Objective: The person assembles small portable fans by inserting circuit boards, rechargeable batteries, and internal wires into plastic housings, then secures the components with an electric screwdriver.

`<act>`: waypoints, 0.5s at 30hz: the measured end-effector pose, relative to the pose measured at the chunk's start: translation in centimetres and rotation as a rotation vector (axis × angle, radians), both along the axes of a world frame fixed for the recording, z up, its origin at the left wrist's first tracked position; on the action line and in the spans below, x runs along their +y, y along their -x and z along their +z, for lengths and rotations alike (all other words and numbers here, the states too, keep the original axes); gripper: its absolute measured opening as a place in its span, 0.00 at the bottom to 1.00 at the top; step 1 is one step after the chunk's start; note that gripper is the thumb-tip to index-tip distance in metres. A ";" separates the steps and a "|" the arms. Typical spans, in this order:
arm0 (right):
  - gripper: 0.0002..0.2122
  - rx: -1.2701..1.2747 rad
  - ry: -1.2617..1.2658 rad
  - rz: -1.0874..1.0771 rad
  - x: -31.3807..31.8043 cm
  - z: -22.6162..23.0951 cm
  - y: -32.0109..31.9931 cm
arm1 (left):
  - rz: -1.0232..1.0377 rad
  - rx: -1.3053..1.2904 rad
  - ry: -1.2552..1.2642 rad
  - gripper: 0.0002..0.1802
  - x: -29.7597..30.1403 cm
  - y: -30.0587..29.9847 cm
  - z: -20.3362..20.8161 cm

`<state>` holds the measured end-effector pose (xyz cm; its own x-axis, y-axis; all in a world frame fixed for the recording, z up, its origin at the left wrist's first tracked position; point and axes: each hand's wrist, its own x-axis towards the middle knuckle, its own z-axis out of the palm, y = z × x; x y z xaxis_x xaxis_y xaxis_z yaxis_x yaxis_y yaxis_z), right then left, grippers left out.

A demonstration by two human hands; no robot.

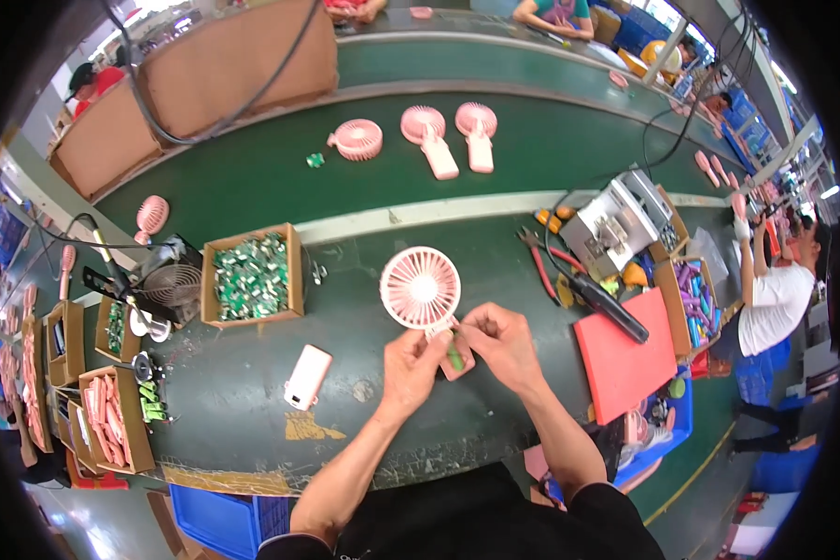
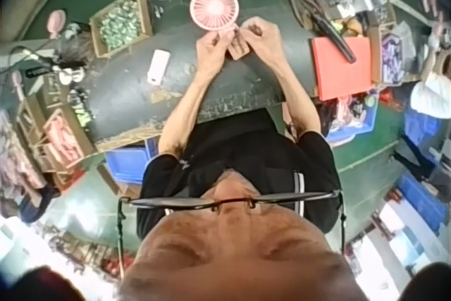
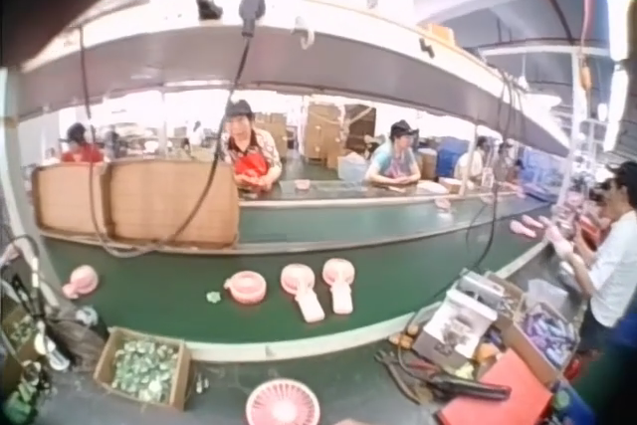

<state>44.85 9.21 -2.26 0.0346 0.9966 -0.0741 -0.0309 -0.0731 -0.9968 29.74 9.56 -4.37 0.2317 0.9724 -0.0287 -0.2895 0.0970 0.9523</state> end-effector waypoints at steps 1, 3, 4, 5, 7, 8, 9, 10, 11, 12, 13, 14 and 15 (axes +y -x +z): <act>0.03 0.011 0.005 0.006 -0.1 -0.1 -0.1 | -0.006 0.034 -0.024 0.11 -0.1 0.0 0.2; 0.03 0.013 0.002 0.029 -0.1 -0.4 -0.6 | -0.031 -0.007 0.007 0.10 -0.3 -0.2 0.2; 0.02 -0.010 0.035 0.054 -0.1 -0.4 -0.9 | -0.028 -0.004 0.009 0.10 -0.5 -0.2 0.3; 0.02 -0.033 0.069 0.079 0.1 -0.4 -1.0 | -0.011 0.024 -0.013 0.09 -0.5 -0.1 0.1; 0.02 0.000 0.074 0.107 0.0 0.1 -1.2 | -0.044 0.026 0.007 0.11 -0.7 0.2 0.1; 0.02 0.004 0.067 0.114 0.0 -0.1 -1.4 | -0.084 0.031 0.036 0.12 -0.8 0.3 0.0; 0.02 0.009 0.056 0.124 0.2 -0.2 -1.5 | -0.076 0.031 0.031 0.12 -0.9 0.3 -0.2; 0.02 0.009 0.053 0.132 0.2 -0.3 -1.6 | -0.071 0.009 0.021 0.11 -1.0 0.1 -0.6; 0.02 0.000 0.064 0.137 -0.1 -0.5 -1.8 | -0.068 -0.013 0.014 0.09 -1.1 0.0 -0.7; 0.03 -0.010 0.075 0.137 -0.1 -0.6 -1.9 | -0.083 -0.011 0.015 0.10 -1.0 -0.1 -0.7; 0.03 -0.009 0.078 0.137 0.0 -0.7 -2.0 | -0.083 -0.011 0.018 0.10 -0.9 -0.1 -0.8; 0.03 -0.016 0.064 0.144 0.0 -0.8 -2.1 | -0.094 0.001 0.006 0.10 -0.8 -0.1 -1.0; 0.03 -0.023 0.058 0.145 -0.3 -1.0 -2.3 | -0.112 0.009 0.002 0.10 -0.8 -0.4 -0.7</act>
<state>47.19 8.96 -3.25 -0.1074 0.9854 -0.1323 0.0074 -0.1323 -0.9912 30.10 8.72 -5.11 0.3382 0.9405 -0.0332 -0.2680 0.1301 0.9546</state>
